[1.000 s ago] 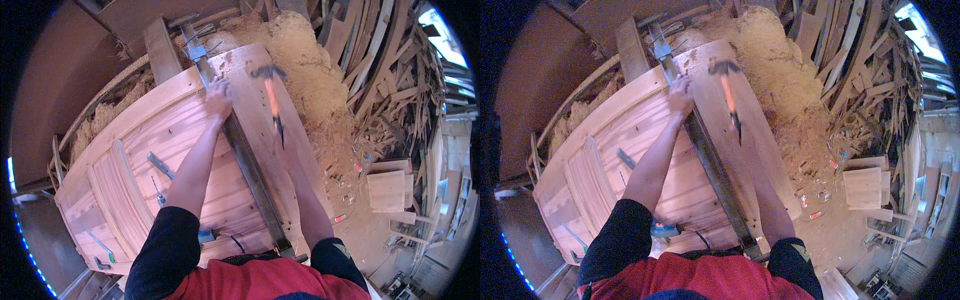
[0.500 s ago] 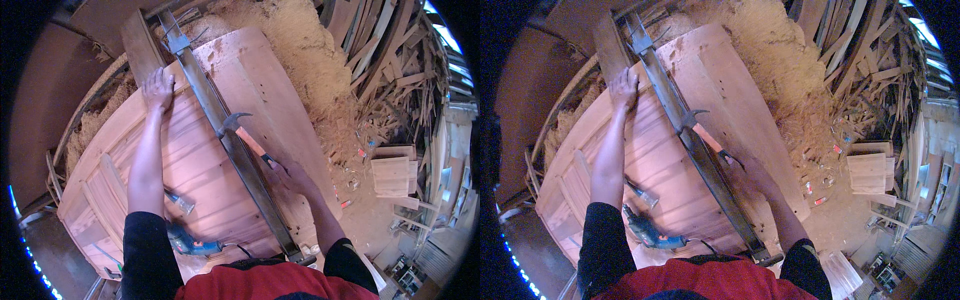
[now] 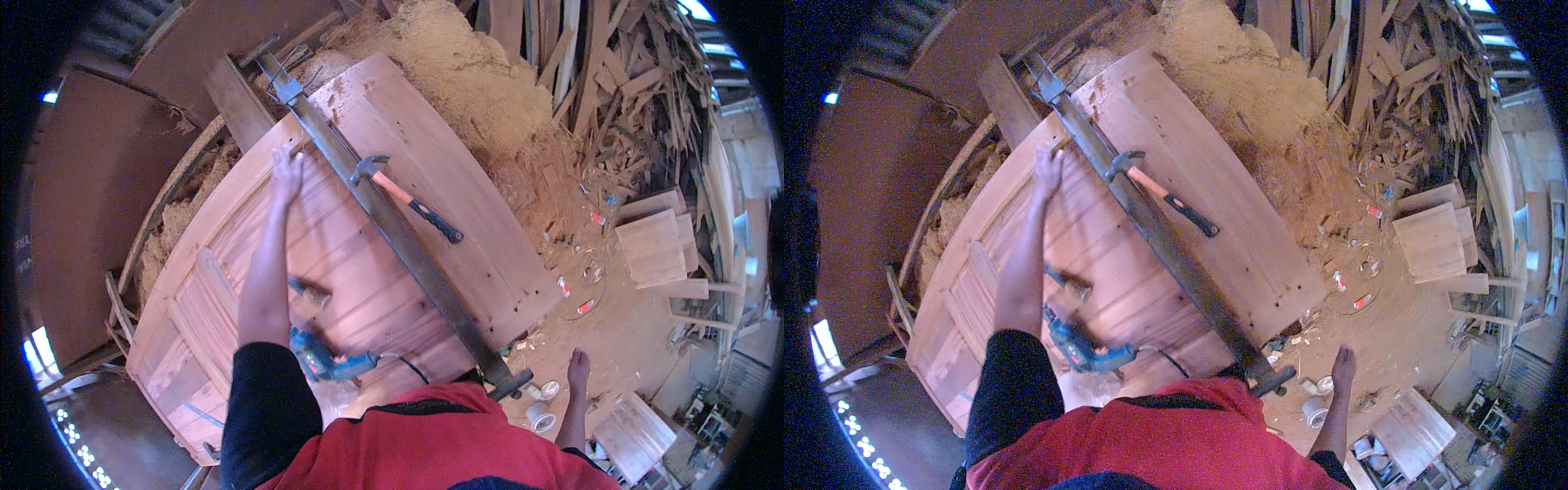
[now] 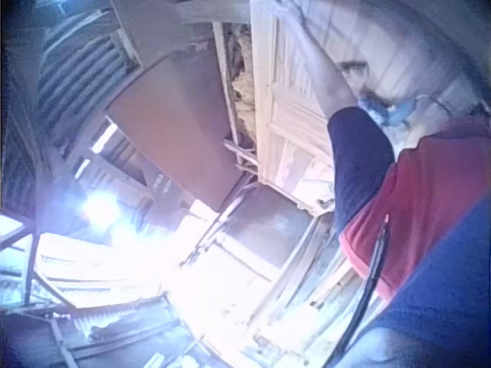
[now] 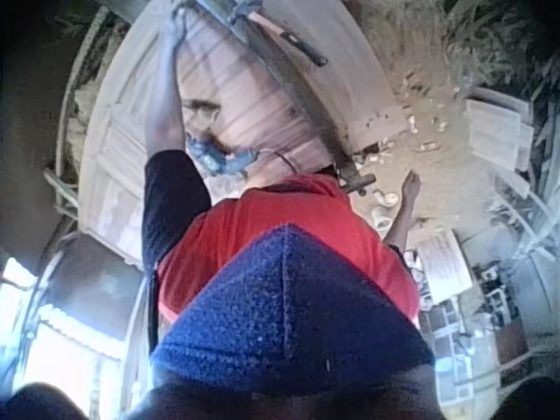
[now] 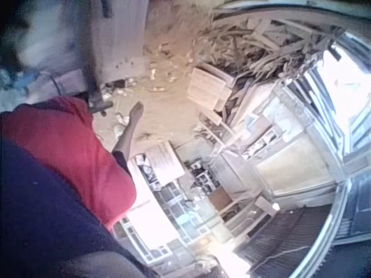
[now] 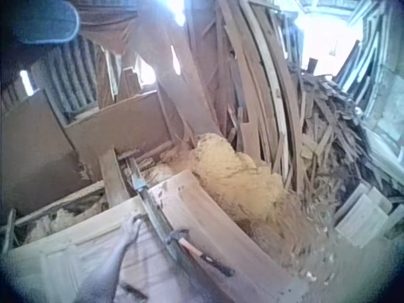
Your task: The person tightens a long bar clamp onto wood panels, drills holes into the wood using a power drill, and hammers wooden dowels into the holes.
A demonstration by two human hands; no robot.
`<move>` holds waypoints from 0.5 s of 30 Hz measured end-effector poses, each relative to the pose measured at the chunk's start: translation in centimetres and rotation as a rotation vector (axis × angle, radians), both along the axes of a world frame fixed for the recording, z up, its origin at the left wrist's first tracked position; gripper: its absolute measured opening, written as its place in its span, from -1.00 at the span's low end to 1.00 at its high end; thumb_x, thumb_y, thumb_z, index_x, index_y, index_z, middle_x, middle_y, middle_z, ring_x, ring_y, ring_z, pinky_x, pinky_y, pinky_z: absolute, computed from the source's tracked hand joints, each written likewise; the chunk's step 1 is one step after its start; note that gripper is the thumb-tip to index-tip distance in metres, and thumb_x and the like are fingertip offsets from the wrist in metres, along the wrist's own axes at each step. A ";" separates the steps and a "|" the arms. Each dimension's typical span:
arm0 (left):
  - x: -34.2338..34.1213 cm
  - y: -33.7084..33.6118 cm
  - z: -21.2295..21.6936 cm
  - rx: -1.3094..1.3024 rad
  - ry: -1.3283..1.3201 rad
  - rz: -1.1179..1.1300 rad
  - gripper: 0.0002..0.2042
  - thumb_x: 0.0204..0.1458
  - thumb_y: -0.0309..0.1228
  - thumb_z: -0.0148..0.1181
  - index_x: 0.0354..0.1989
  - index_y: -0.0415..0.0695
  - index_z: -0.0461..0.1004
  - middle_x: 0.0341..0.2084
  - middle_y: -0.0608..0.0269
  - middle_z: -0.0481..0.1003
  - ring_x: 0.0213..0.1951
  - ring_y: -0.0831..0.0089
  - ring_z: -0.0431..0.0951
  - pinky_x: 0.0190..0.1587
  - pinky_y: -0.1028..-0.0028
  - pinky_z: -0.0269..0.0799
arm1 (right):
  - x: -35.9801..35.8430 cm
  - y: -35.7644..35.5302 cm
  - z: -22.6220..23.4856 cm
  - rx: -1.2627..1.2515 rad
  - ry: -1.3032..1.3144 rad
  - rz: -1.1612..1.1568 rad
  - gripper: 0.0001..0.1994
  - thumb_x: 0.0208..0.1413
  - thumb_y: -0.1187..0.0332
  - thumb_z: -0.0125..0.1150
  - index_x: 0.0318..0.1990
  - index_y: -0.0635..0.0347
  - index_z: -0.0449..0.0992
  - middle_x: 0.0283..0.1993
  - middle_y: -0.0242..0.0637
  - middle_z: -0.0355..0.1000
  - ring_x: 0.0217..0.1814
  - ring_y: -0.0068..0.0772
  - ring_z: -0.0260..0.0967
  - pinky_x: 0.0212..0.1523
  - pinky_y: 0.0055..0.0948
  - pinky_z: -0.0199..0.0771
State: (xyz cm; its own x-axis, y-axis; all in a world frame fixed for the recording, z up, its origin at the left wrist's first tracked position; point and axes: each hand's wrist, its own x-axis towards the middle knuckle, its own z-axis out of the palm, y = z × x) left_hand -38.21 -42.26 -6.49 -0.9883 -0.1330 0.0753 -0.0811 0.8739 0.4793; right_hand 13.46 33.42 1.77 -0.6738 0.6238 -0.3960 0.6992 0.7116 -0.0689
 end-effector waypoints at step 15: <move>51.9 19.1 14.5 0.277 -0.068 -0.091 -0.65 0.29 -0.31 0.09 0.15 -0.23 0.45 0.20 -0.13 0.40 0.27 -0.12 0.35 0.33 0.05 0.22 | 11.6 -9.7 -16.0 -1.690 0.094 -1.509 -0.40 0.23 -0.11 0.08 0.24 0.16 0.37 0.20 0.03 0.41 0.18 0.11 0.40 0.11 0.04 0.60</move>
